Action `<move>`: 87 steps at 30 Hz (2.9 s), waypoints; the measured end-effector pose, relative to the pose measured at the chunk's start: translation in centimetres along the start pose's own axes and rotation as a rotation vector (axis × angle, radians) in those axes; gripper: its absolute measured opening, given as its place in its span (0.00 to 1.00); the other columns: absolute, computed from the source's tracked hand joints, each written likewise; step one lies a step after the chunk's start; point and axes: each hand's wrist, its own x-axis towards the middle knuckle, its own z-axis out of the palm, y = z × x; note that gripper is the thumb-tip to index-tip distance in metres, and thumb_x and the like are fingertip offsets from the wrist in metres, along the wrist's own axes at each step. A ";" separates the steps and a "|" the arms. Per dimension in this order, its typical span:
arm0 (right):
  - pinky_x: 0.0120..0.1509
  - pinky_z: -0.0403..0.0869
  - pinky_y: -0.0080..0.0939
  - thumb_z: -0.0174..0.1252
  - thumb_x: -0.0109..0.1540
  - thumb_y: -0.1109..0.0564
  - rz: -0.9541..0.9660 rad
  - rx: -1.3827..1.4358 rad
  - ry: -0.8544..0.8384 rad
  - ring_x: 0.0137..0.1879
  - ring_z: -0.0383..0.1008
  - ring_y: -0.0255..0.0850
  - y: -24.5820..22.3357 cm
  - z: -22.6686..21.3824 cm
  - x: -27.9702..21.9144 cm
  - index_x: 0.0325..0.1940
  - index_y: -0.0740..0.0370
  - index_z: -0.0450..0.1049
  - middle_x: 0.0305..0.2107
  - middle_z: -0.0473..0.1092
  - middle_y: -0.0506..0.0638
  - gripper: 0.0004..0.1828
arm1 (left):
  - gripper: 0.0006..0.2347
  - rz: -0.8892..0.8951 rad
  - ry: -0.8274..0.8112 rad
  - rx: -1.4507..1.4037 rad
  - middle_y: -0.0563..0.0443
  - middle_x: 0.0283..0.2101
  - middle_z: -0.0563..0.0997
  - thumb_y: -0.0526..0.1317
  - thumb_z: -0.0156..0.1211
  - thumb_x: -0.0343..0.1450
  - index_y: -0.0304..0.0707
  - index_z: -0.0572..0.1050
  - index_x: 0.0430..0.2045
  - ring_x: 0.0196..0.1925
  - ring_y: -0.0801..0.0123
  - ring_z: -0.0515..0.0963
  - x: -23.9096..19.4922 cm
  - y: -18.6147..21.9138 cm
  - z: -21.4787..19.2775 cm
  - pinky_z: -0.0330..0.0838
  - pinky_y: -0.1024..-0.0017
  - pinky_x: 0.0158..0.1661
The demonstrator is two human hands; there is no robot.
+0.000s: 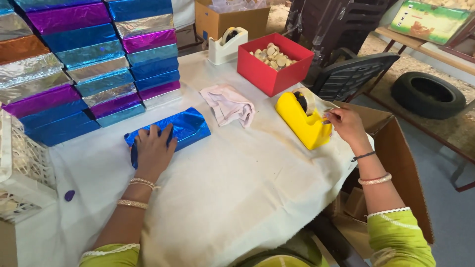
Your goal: The person wipes wooden objects with a cloth, then places them into a small box. They wrap the box in shiny blue foil, fold the edges, and secure the package with tape. The wrapped box is then placed on a stack of other wrapped boxes.
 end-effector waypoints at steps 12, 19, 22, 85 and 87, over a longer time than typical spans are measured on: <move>0.43 0.73 0.30 0.65 0.64 0.54 0.315 0.662 -0.137 0.41 0.76 0.30 0.2 0.3 0.0 0.48 0.67 0.79 0.36 0.77 0.46 0.14 | 0.20 -0.003 -0.020 0.002 0.45 0.48 0.72 0.50 0.58 0.72 0.48 0.77 0.58 0.47 0.49 0.67 -0.1 0.1 -0.2 0.61 0.54 0.48; 0.43 0.74 0.31 0.62 0.65 0.56 0.337 0.687 -0.082 0.41 0.77 0.31 0.8 1.5 -0.3 0.46 0.67 0.78 0.38 0.75 0.46 0.11 | 0.19 -0.004 -0.017 -0.002 0.45 0.48 0.72 0.50 0.57 0.72 0.48 0.77 0.57 0.47 0.49 0.67 0.0 0.1 -0.2 0.61 0.54 0.49; 0.43 0.73 0.30 0.61 0.66 0.58 0.294 0.729 -0.015 0.40 0.74 0.30 1.2 2.3 -0.8 0.44 0.68 0.77 0.40 0.70 0.43 0.09 | 0.19 -0.001 -0.016 0.001 0.46 0.49 0.72 0.50 0.57 0.72 0.48 0.77 0.57 0.48 0.49 0.67 0.0 0.1 -0.1 0.61 0.54 0.48; 0.54 0.76 0.40 0.56 0.69 0.63 0.397 1.119 0.075 0.45 0.71 0.33 3.8 4.4 -5.6 0.51 0.61 0.64 0.42 0.69 0.47 0.09 | 0.19 0.014 -0.011 -0.045 0.44 0.51 0.72 0.49 0.57 0.73 0.46 0.77 0.58 0.49 0.46 0.66 -0.2 0.6 -1.1 0.61 0.51 0.49; 0.54 0.75 0.40 0.57 0.69 0.64 0.376 1.130 0.078 0.45 0.71 0.34 3.7 4.5 -5.8 0.52 0.61 0.64 0.42 0.68 0.48 0.10 | 0.20 0.013 -0.017 -0.045 0.43 0.51 0.72 0.49 0.57 0.73 0.46 0.77 0.58 0.49 0.46 0.66 -0.2 0.6 -1.1 0.61 0.51 0.49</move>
